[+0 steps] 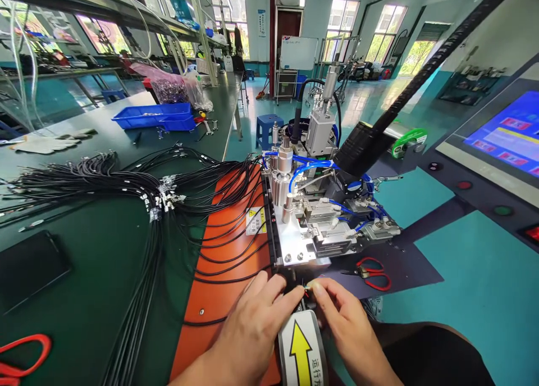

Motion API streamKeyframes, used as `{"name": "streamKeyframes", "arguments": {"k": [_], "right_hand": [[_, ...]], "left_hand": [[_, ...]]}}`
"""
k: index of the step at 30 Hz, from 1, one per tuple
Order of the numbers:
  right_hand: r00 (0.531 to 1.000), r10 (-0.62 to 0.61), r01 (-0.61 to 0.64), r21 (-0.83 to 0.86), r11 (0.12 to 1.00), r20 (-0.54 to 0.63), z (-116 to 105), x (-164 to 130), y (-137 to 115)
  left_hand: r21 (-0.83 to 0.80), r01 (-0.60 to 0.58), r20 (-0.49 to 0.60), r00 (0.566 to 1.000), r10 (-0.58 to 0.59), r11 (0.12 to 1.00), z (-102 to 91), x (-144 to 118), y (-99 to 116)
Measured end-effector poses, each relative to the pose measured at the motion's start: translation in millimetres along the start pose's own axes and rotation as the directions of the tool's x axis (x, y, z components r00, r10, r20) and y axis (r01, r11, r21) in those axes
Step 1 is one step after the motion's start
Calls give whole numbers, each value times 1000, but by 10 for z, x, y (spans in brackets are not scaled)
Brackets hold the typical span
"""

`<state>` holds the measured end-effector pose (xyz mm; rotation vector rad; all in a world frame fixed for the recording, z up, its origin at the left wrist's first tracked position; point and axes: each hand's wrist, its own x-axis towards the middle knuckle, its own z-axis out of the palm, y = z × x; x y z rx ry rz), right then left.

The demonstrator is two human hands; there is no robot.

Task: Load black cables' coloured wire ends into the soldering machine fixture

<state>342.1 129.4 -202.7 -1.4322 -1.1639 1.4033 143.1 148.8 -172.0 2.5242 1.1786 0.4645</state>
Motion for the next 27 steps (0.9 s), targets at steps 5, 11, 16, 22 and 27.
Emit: {"name": "streamKeyframes", "arguments": {"k": [5,11,16,22,27], "right_hand": [[995,60,-64,45,997,83,0,-44,-88],[999,-23,31,-193,981,45,-13,-40,-200],[931,-340,357,-506,785,131,-67,-51,-277],[884,-428,451,-588,671,190,-75,-24,-261],[896,-408,431,-557,710,172,-66,-8,-247]], "left_hand": [[-154,-11,-135,991,-10,988,-41,39,26],[-180,-14,-167,986,-17,984,-13,42,44],[-179,-8,-173,985,-23,984,1,37,30],[-187,-37,-195,981,0,982,13,43,23],[-186,-39,-202,979,1,982,11,51,32]]}}
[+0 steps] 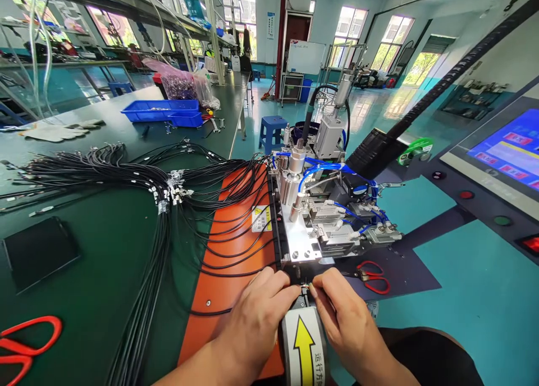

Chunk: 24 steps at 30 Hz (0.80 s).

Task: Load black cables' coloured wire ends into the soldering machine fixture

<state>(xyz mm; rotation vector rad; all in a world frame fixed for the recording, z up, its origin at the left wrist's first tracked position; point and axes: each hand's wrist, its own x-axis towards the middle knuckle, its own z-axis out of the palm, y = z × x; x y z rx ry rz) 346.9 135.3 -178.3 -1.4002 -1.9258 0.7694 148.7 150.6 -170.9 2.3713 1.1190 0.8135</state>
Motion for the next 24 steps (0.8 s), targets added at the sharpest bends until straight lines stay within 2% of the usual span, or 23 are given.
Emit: {"name": "streamKeyframes", "arguments": {"k": [7,16,21,24], "right_hand": [[997,57,-51,99,994,-60,38,27,-27],[964,266,-262,197,945,6,8,10,73],[971,234,-237,273,932,46,-6,76,28],[981,193,-186,283,941,2,-5,92,-3]], "left_hand": [[0,5,3,1000,-5,1000,-41,10,26],[1,20,11,1000,-20,1000,-31,13,18],[12,13,2,1000,-13,1000,-26,6,15],[14,21,12,1000,-21,1000,-16,0,10]]}}
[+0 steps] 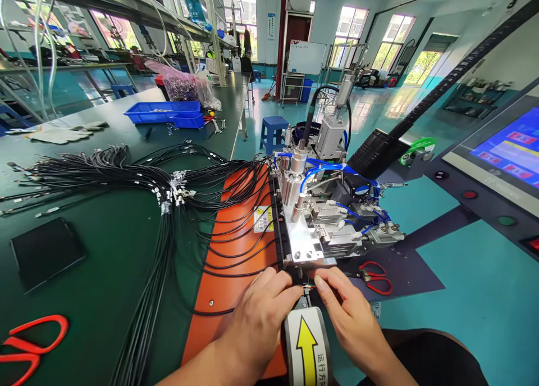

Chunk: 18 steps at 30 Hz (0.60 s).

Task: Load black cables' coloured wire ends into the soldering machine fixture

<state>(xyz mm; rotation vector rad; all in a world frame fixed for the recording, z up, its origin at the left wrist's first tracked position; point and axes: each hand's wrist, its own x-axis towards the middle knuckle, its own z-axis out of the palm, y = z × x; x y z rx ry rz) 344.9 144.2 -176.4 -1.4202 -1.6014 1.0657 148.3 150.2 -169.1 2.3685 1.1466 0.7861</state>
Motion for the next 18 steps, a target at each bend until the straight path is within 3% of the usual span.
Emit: {"name": "streamKeyframes", "arguments": {"k": [5,18], "right_hand": [[998,-38,37,-27,999,-44,-4,-18,30],[997,27,-30,-43,999,-78,19,17,45]], "left_hand": [[4,1,2,1000,-1,1000,3,-1,13],[19,8,6,1000,-8,1000,11,-7,-5]]}}
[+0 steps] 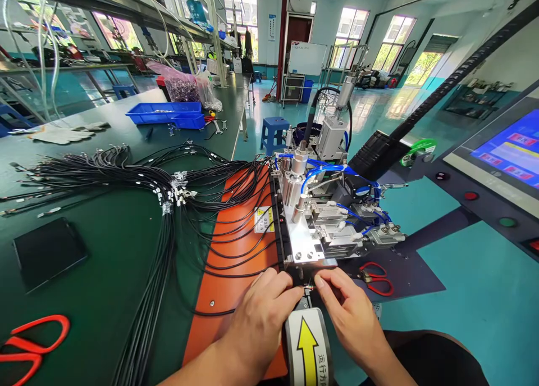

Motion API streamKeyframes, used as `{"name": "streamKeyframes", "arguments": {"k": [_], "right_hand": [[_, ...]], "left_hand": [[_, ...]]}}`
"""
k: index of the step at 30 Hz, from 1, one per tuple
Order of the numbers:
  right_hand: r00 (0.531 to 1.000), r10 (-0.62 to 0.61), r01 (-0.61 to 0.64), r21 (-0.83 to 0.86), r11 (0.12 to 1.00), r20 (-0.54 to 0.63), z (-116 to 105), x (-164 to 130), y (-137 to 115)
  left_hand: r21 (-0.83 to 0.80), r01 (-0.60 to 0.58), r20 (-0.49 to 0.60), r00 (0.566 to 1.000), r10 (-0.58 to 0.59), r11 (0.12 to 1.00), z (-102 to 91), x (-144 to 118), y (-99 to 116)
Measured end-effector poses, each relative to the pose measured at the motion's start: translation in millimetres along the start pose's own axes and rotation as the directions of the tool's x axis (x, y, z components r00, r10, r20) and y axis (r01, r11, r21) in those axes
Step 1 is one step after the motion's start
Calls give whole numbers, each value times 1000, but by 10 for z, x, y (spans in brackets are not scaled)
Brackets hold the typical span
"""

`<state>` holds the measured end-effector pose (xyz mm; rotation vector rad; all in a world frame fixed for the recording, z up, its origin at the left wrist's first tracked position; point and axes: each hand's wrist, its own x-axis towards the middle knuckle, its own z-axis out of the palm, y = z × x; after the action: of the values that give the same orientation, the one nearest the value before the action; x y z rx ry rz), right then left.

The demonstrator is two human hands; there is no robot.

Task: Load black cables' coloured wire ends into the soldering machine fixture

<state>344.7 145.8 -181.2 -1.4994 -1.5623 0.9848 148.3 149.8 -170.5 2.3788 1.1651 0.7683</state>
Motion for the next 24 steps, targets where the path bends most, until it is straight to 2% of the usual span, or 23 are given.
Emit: {"name": "streamKeyframes", "arguments": {"k": [6,12,18,24], "right_hand": [[1000,-19,19,39,999,13,-7,-5,-28],[1000,7,-7,8,1000,2,30,-7,15],[991,130,-132,80,988,30,70,-8,4],[975,209,-217,137,966,71,84,7,-35]], "left_hand": [[-4,-6,-14,1000,6,1000,9,3,-5],[-2,10,7,1000,-10,1000,-15,7,25],[109,2,-34,999,1,994,-42,-53,67],[146,28,-81,997,-16,989,15,-117,33]]}}
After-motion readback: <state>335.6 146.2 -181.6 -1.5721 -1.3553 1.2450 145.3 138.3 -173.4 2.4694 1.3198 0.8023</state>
